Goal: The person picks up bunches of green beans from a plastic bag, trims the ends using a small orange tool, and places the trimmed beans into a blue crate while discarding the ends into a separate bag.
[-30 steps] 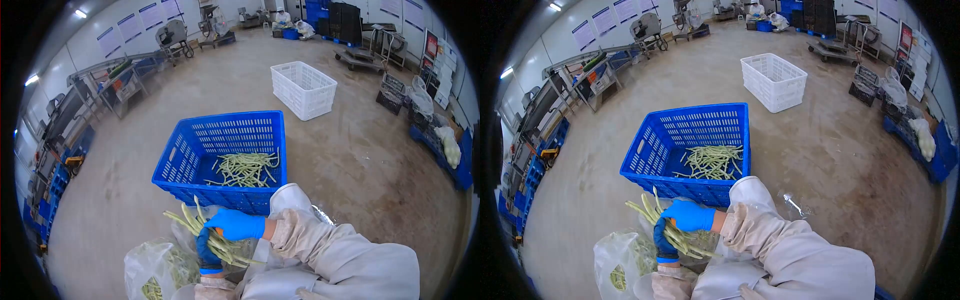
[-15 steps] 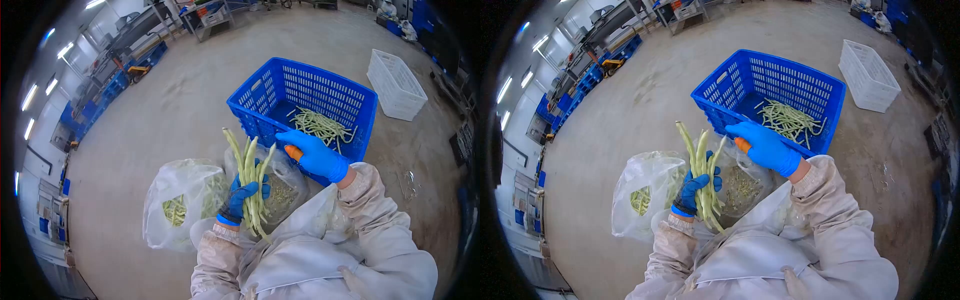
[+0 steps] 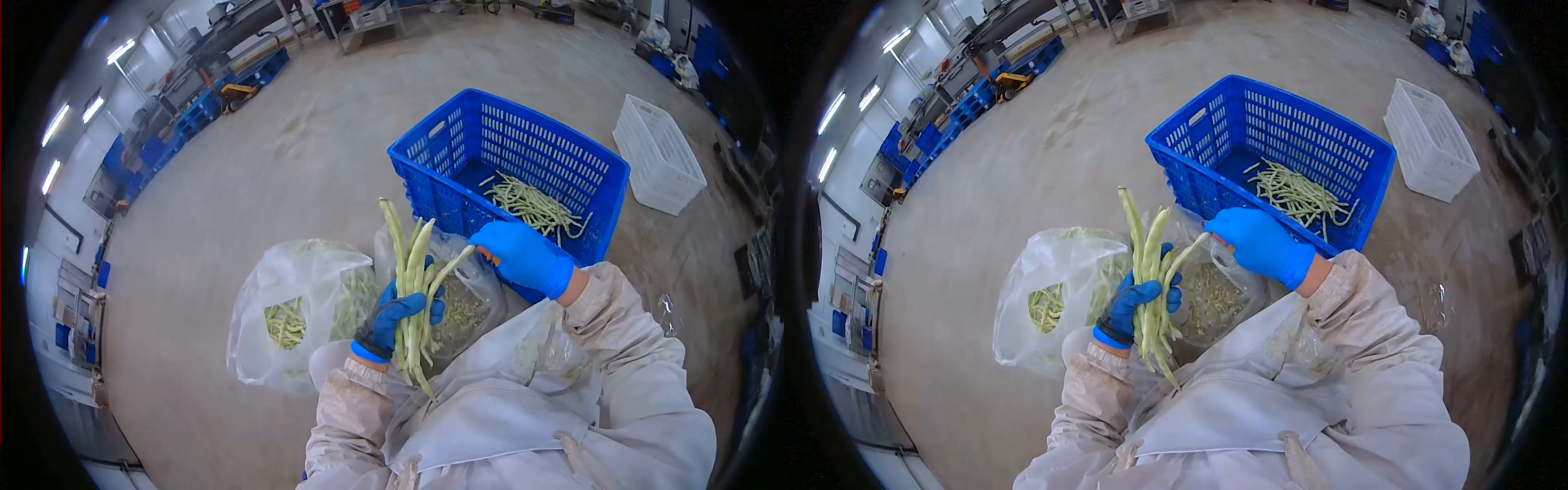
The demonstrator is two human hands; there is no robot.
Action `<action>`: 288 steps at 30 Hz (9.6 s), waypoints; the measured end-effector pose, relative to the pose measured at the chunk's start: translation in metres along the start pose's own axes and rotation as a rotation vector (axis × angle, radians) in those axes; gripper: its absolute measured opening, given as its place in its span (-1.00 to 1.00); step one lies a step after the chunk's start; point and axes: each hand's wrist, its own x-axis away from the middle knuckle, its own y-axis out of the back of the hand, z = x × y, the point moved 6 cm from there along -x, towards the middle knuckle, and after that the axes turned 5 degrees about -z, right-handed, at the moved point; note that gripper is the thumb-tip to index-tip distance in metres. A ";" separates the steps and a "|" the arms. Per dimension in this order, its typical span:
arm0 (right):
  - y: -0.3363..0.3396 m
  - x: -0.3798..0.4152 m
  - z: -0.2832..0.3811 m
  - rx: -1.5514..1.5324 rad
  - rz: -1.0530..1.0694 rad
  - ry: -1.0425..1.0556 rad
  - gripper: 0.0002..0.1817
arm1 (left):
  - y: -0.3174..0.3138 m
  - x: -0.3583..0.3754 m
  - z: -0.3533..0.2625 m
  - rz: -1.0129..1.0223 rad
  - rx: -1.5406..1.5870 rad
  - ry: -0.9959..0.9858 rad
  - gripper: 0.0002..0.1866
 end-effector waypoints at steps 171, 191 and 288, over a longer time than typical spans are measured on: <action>-0.089 0.029 0.016 -0.317 -0.125 -0.532 -0.87 | 0.068 -0.015 0.013 -0.316 0.345 -0.605 -0.59; -0.088 0.040 0.024 -0.033 -0.133 -0.134 -0.74 | 0.061 -0.025 0.060 -0.532 0.327 -0.314 -0.64; -0.054 -0.045 0.009 -0.087 0.283 0.001 -0.78 | 0.010 -0.002 0.009 0.136 0.111 0.058 -0.39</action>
